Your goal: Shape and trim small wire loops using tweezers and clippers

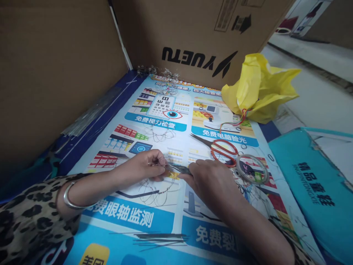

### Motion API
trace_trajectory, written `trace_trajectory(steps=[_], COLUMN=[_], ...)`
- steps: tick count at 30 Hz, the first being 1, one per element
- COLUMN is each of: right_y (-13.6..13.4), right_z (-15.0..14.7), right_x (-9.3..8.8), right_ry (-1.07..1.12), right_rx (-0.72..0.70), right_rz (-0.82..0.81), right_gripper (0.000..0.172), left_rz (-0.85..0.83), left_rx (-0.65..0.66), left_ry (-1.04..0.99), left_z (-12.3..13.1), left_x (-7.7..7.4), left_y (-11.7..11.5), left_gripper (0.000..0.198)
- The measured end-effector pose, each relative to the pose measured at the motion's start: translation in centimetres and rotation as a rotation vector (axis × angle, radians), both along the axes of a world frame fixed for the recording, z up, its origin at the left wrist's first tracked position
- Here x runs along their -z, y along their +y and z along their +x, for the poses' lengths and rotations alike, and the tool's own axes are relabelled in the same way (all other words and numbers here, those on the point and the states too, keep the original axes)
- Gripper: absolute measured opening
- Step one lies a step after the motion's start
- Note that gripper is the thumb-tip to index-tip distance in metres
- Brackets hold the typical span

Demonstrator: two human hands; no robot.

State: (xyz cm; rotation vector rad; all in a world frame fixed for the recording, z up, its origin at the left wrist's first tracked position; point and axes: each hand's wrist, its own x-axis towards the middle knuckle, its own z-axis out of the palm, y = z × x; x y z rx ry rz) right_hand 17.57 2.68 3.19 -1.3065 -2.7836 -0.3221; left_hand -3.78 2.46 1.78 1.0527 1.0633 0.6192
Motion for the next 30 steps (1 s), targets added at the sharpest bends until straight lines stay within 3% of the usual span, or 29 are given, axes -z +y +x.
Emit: trace_trajectory(steps=[6, 18, 30], right_y=[-0.2, -0.2, -0.2], right_z=[-0.3, -0.3, -0.4], right_x=[-0.1, 0.3, 0.5], right_ry=[0.022, 0.024, 0.029], right_rx=[-0.042, -0.028, -0.039], right_rz=[0.014, -0.036, -0.063], right_gripper=[0.039, 0.038, 0.039], left_rz=[-0.109, -0.029, -0.006], left_rx=[0.062, 0.005, 0.083], left_ry=[-0.152, -0.114, -0.065], left_z=[0.1, 0.3, 0.6], left_x=[-0.5, 1.0, 1.1], left_y=[0.0, -0.1, -0.1], left_gripper=[0.019, 0.013, 0.02])
